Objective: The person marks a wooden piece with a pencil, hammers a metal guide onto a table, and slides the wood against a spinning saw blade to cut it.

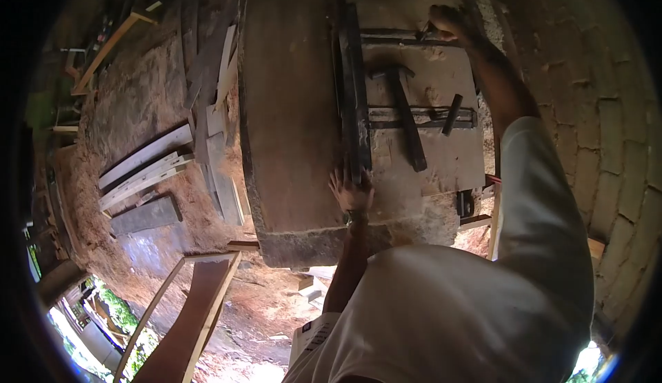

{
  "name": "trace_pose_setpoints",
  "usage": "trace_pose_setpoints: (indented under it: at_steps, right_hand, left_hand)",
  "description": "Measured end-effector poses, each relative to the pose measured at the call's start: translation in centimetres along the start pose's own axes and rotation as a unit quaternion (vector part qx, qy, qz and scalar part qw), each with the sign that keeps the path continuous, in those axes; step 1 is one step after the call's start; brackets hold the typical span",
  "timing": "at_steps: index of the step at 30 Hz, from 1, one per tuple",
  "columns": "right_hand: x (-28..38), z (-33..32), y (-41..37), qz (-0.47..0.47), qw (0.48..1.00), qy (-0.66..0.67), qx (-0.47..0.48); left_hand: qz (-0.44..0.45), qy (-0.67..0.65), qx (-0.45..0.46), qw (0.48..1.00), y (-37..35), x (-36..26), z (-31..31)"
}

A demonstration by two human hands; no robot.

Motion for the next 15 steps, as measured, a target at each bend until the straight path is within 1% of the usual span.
trace_pose_setpoints:
  at_steps: [1,2,3,4,5,6,7,8,10,11,13,14,15]
  right_hand:
    - [0.1,-0.9,0.3,-0.077,0.997,-0.008,-0.013]
    - [-3.2,-1.0,4.1,-0.256,0.963,-0.049,-0.061]
    - [-4.1,-1.0,4.2,-0.394,0.907,-0.12,-0.086]
    - [-5.2,-1.0,3.9,-0.519,0.823,-0.186,-0.133]
    - [-4.3,-1.1,2.3,-0.601,0.733,-0.278,-0.155]
    - [-4.0,-1.4,1.4,-0.598,0.715,-0.334,-0.14]
    - [-3.5,-1.7,0.6,-0.594,0.694,-0.387,-0.127]
    - [-3.4,-1.6,0.2,-0.589,0.67,-0.437,-0.115]
    - [-2.8,-0.8,0.1,-0.558,0.684,-0.455,-0.117]
    - [-3.0,-0.2,0.1,-0.544,0.691,-0.462,-0.114]
    - [-5.4,1.6,0.7,-0.58,0.632,-0.405,-0.316]
    - [-7.1,2.4,1.5,-0.586,0.588,-0.374,-0.413]
    - [-7.4,3.3,3.1,-0.52,0.671,-0.374,-0.374]
  left_hand:
    - [-0.008,0.022,0.005,1.0,0.1,0.3,0.4]
    - [-0.019,0.045,0.014,0.999,-0.3,1.0,0.9]
    - [-0.03,0.067,0.026,0.997,-0.9,1.3,1.3]
    - [-0.031,0.063,0.022,0.997,-1.2,1.3,1.4]
    - [-0.032,0.059,0.021,0.998,-1.2,1.4,1.4]
    - [-0.03,0.054,0.017,0.998,-1.0,1.4,1.4]
    - [-0.028,0.012,0.012,0.999,-0.6,0.6,0.8]
    - [-0.02,0.01,0.008,1.0,-0.5,0.2,0.8]
    - [-0.01,0.012,-0.01,1.0,-0.1,-0.1,0.6]
    - [-0.005,0.03,-0.005,1.0,-0.1,0.3,0.9]
    - [0.004,0.065,0.015,0.998,-1.0,1.3,1.4]
    - [-0.006,0.046,0.013,0.999,-1.0,0.9,1.3]
    - [-0.012,0.027,0.01,1.0,-0.4,0.2,0.9]
Point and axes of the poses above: each hand's wrist, its own y-axis towards the middle knuckle, its own z-axis out of the palm, x = y × z, the point moved 3 cm from there along y, towards the middle knuckle
